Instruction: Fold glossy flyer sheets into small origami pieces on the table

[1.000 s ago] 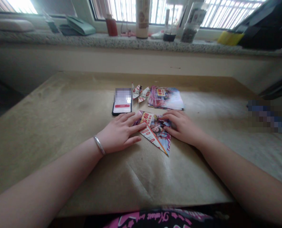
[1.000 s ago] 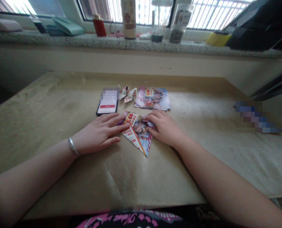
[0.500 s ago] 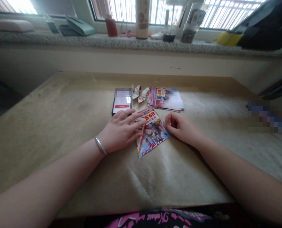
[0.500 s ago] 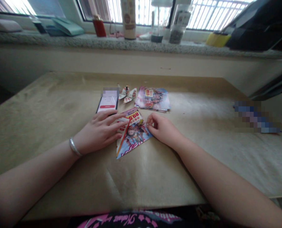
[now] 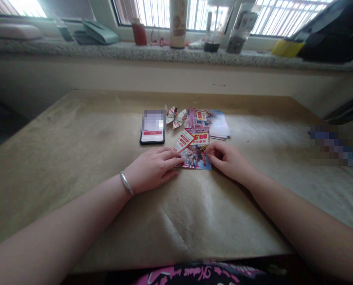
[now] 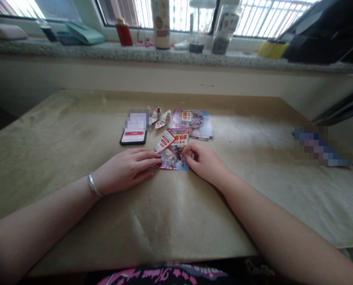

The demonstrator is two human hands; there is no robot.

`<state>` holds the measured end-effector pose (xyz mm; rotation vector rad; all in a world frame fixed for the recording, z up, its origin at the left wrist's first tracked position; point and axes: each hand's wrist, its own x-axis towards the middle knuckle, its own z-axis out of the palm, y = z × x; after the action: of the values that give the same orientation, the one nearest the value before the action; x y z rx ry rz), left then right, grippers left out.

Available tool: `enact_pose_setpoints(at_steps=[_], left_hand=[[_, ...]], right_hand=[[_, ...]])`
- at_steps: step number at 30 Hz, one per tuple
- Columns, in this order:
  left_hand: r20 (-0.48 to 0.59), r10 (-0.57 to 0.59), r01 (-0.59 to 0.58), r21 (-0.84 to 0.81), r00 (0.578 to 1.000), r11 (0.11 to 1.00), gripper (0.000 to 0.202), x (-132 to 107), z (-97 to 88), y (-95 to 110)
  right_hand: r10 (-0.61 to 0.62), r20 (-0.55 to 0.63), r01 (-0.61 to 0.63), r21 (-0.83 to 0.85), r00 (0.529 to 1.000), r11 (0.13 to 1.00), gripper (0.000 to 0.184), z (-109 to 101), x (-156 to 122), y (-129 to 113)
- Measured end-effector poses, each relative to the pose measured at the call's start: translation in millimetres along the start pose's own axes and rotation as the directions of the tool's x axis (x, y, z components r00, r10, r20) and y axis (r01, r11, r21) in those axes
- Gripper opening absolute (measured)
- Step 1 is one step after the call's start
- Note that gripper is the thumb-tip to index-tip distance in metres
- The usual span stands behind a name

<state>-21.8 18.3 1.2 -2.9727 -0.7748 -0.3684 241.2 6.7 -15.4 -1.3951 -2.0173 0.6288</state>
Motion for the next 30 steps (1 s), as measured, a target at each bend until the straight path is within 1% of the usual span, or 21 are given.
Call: enact_pose_setpoints(at_steps=[4,7,9,11,13,15,17,19,21,23,28,30], left_hand=[[0.003,-0.067,0.067,0.068,0.998,0.995,0.033,1.4,1.3,0.8],[-0.021,-0.082,0.083,0.116,0.996,0.990,0.029,2.5,0.9,1.7],[-0.051,-0.043,0.050,0.136,0.998,0.989,0.030,3.2,0.1,1.6],[-0.081,0.003,0.009,0.150,0.997,0.989,0.030,3.8,-0.6,1.1],[-0.100,0.023,-0.007,0.157,0.995,0.988,0.028,4.1,-0.8,0.6],[-0.116,0.023,-0.005,0.155,0.993,0.988,0.028,4.3,-0.4,0.5],[-0.128,0.014,0.005,0.141,0.992,0.990,0.029,4.2,0.4,0.7],[-0.132,0.007,0.010,0.124,0.991,0.992,0.029,4.1,1.2,1.2],[-0.135,-0.002,0.017,0.113,0.991,0.993,0.030,4.0,1.8,1.3],[-0.138,-0.009,0.026,0.118,0.990,0.993,0.030,4.0,2.0,1.1],[-0.105,-0.016,0.029,0.132,0.994,0.991,0.029,3.3,2.0,-0.5],[-0.096,-0.016,0.026,0.104,0.995,0.994,0.028,2.7,2.3,-1.0]], right_hand=[[-0.082,0.019,0.084,-0.144,0.996,0.986,0.016,-3.1,-1.0,-1.0],[-0.191,0.021,0.191,-0.229,0.981,0.955,0.014,-4.8,-0.2,-1.1],[-0.277,0.027,0.273,-0.282,0.960,0.920,0.013,-5.9,0.0,-2.7],[-0.353,0.058,0.353,-0.312,0.934,0.882,0.012,-6.8,-0.3,-4.8],[-0.413,0.120,0.430,-0.294,0.903,0.854,0.013,-7.1,-0.9,-6.6],[-0.450,0.190,0.486,-0.243,0.873,0.840,0.018,-7.0,-1.5,-7.5],[-0.464,0.239,0.512,-0.202,0.853,0.835,0.027,-6.8,-1.8,-8.1],[-0.468,0.259,0.519,-0.185,0.845,0.834,0.037,-7.0,-1.8,-8.8],[-0.466,0.270,0.521,-0.188,0.842,0.833,0.041,-7.2,-1.6,-9.2],[-0.455,0.287,0.518,-0.202,0.843,0.831,0.037,-7.0,-1.4,-9.1],[-0.461,0.296,0.535,-0.254,0.836,0.806,0.014,-6.2,-1.4,-7.8],[-0.461,0.281,0.530,-0.269,0.842,0.804,0.011,-6.9,-1.7,-8.4]])
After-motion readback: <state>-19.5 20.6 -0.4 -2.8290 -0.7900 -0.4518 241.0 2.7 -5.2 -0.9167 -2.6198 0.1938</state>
